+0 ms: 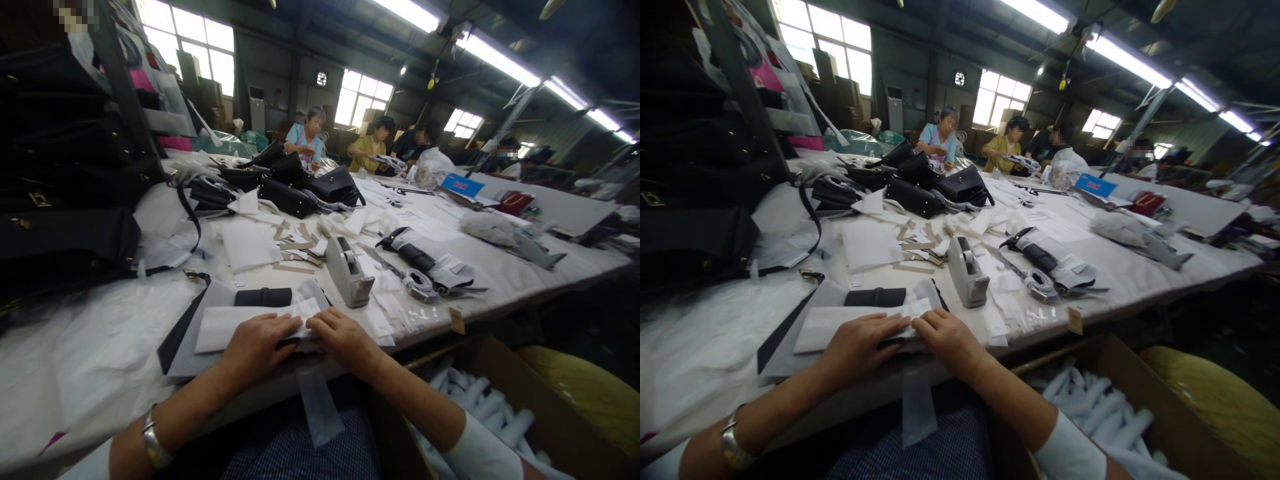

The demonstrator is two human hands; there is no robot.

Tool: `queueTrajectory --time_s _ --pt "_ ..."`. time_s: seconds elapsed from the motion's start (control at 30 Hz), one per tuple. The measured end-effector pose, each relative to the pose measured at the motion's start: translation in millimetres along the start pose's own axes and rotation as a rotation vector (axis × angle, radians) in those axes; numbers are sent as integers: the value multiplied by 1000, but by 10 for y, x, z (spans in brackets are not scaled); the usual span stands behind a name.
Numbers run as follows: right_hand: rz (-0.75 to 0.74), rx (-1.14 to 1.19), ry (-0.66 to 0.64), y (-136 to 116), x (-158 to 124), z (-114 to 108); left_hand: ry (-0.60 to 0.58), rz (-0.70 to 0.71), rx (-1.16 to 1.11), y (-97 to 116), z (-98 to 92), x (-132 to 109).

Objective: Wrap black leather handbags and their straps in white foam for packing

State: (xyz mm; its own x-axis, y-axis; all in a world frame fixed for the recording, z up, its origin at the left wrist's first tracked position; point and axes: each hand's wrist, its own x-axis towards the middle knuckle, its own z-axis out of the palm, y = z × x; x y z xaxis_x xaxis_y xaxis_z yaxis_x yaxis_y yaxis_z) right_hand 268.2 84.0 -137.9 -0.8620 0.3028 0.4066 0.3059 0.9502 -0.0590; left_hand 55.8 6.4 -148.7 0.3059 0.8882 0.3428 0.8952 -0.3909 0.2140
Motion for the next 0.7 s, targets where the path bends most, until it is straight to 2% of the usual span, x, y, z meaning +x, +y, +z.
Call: queueTrajectory --time_s 0.17,0.4,0.53,0.7 --pt "6 -109 14 -25 43 54 34 -2 52 36 22 9" --pt "12 207 43 21 -140 -20 49 -7 74 53 61 1" --pt "27 135 99 7 -149 52 52 19 59 21 59 -19" --pt "7 45 92 9 -100 69 72 94 16 -12 76 -55"
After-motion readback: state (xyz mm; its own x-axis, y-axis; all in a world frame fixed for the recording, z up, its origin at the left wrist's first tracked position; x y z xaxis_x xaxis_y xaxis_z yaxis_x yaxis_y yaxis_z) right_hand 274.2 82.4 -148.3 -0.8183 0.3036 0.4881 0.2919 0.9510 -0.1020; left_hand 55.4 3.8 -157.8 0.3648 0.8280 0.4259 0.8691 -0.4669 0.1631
